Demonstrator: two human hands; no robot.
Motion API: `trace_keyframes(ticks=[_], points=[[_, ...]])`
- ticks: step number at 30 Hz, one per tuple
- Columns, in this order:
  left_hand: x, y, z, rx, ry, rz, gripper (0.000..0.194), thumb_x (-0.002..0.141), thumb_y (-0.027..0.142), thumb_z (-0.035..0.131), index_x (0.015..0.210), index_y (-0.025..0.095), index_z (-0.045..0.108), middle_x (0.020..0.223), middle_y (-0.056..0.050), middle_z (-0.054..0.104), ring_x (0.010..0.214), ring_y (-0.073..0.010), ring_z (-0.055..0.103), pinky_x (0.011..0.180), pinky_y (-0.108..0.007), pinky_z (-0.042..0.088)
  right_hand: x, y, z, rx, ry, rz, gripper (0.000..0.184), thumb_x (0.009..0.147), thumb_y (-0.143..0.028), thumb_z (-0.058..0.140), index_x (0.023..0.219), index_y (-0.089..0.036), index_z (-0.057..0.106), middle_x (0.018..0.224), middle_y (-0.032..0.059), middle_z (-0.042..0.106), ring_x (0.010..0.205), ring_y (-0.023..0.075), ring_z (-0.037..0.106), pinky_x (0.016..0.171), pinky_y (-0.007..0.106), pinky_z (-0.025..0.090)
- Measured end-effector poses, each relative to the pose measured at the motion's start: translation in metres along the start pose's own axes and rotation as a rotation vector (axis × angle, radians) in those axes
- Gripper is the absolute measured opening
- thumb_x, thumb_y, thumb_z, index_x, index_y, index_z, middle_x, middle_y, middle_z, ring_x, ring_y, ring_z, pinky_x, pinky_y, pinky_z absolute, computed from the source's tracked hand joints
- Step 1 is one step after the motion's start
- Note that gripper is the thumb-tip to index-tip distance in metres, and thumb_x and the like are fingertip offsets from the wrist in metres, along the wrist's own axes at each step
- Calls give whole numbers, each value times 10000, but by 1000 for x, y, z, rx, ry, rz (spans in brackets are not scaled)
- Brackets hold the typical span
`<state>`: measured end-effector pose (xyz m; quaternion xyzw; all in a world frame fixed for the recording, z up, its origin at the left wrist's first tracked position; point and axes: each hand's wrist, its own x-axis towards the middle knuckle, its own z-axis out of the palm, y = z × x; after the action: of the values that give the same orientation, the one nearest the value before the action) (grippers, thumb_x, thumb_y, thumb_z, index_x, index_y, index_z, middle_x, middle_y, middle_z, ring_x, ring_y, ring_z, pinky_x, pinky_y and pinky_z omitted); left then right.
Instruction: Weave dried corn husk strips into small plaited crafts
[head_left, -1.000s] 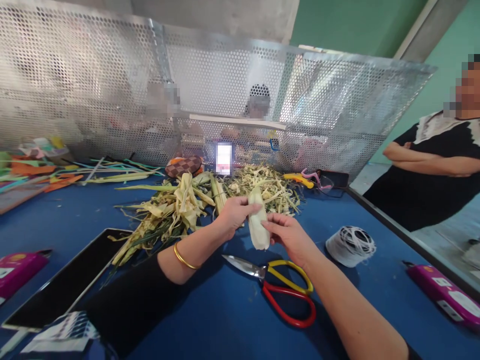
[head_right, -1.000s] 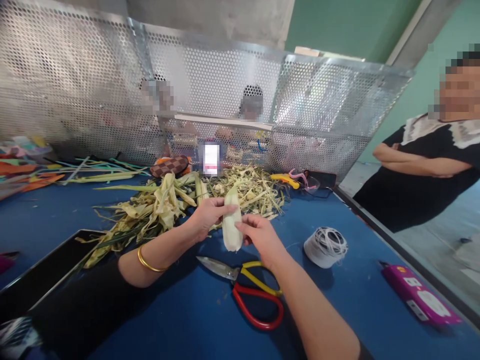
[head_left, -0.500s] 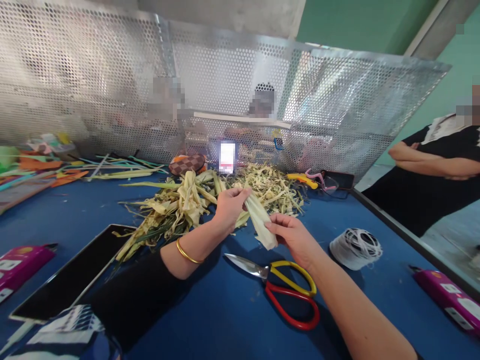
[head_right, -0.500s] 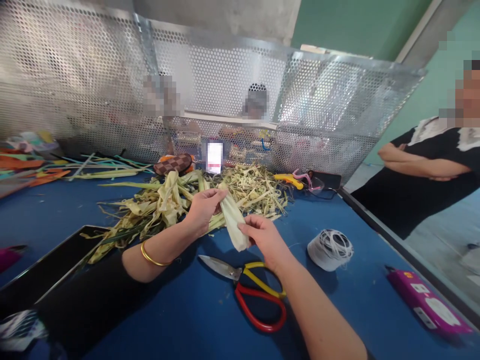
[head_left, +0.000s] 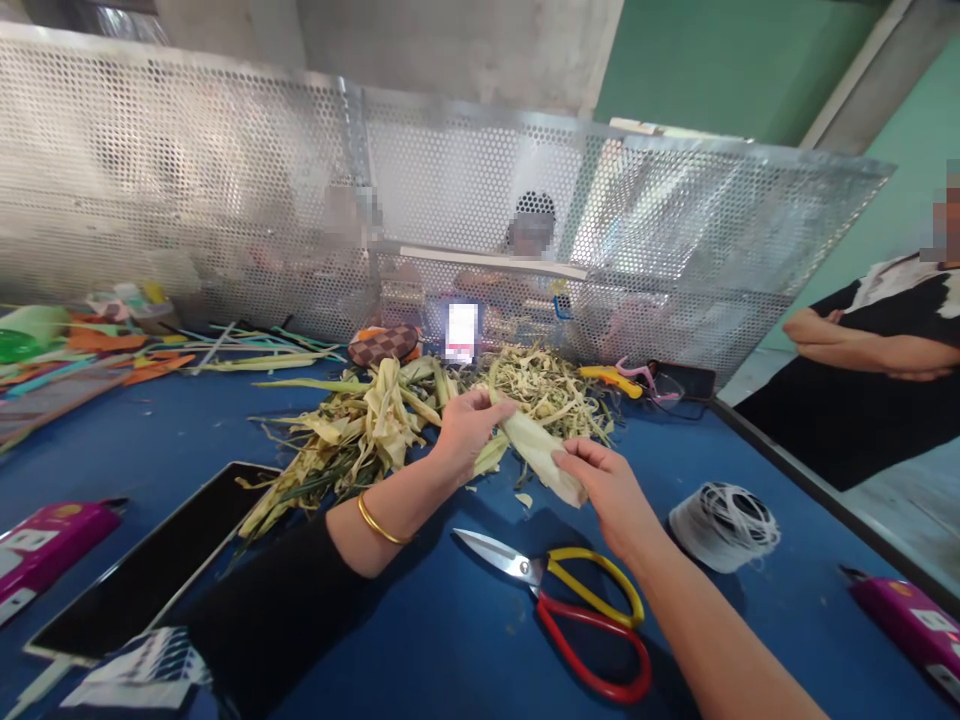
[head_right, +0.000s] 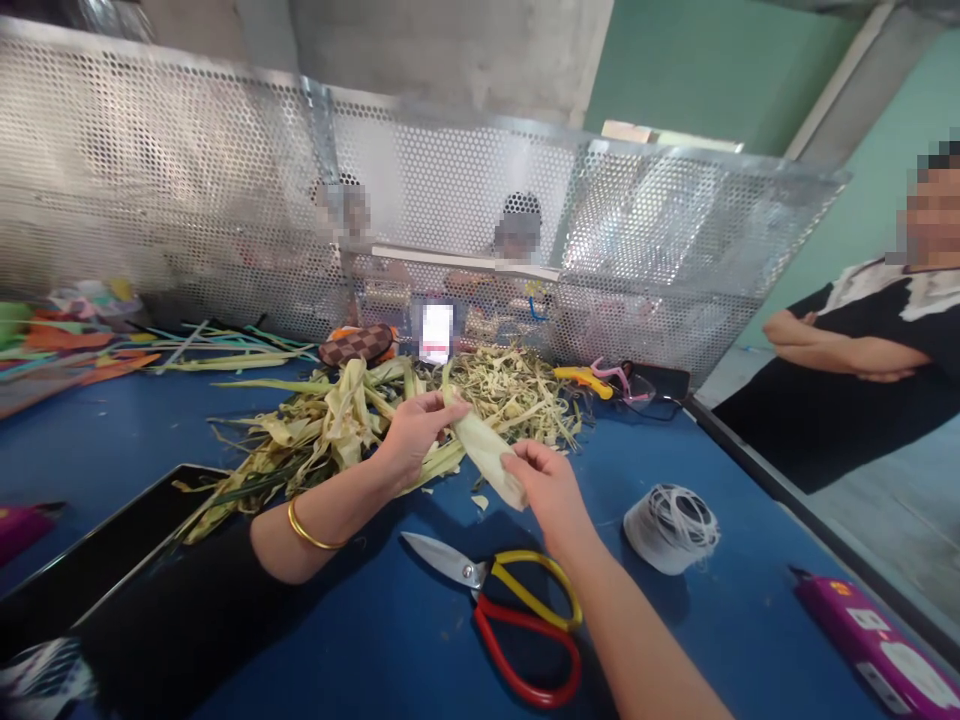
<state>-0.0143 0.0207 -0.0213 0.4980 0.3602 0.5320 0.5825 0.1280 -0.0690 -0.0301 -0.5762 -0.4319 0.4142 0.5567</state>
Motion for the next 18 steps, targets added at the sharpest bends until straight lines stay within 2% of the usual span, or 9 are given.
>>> trace_keyframes(ticks=[5, 9, 12, 15, 18], points=[[1, 0, 0, -21, 81, 1, 291, 588, 395, 736, 568, 133, 612, 500, 33, 511, 444, -55, 407, 432, -192, 312, 2, 5, 0, -16, 7, -21, 271, 618, -435, 696, 633, -182, 598, 484, -56, 484, 444, 93, 403, 400, 208, 297], [3, 2, -1, -44, 113, 22, 304, 602, 415, 726, 576, 143, 594, 504, 32, 511, 441, -67, 439, 412, -191, 311, 4, 7, -2, -33, -2, -16, 274, 618, -449, 696, 635, -189, 612, 479, -54, 488, 444, 103, 404, 409, 221, 297], [2, 3, -1, -8, 93, 41, 297, 620, 409, 703, 559, 147, 577, 494, 37, 497, 440, -68, 436, 405, -187, 312, 6, 6, -5, -96, 17, -57, 264, 632, -446, 684, 692, -191, 657, 578, -20, 592, 534, 138, 494, 483, 244, 375], [-5, 4, 4, 105, 1, 44, 301, 627, 401, 689, 526, 148, 561, 451, 50, 460, 405, -58, 389, 387, -186, 292, 8, 3, -8, -186, 109, -225, 282, 660, -419, 682, 824, -190, 692, 801, 30, 683, 734, 185, 574, 671, 289, 447], [-19, 4, 12, 218, -211, -19, 299, 630, 386, 678, 497, 158, 537, 415, 61, 434, 370, -53, 360, 367, -186, 267, 7, 0, -10, -180, 158, -360, 281, 684, -389, 681, 889, -196, 684, 851, 38, 681, 789, 195, 579, 739, 313, 453]])
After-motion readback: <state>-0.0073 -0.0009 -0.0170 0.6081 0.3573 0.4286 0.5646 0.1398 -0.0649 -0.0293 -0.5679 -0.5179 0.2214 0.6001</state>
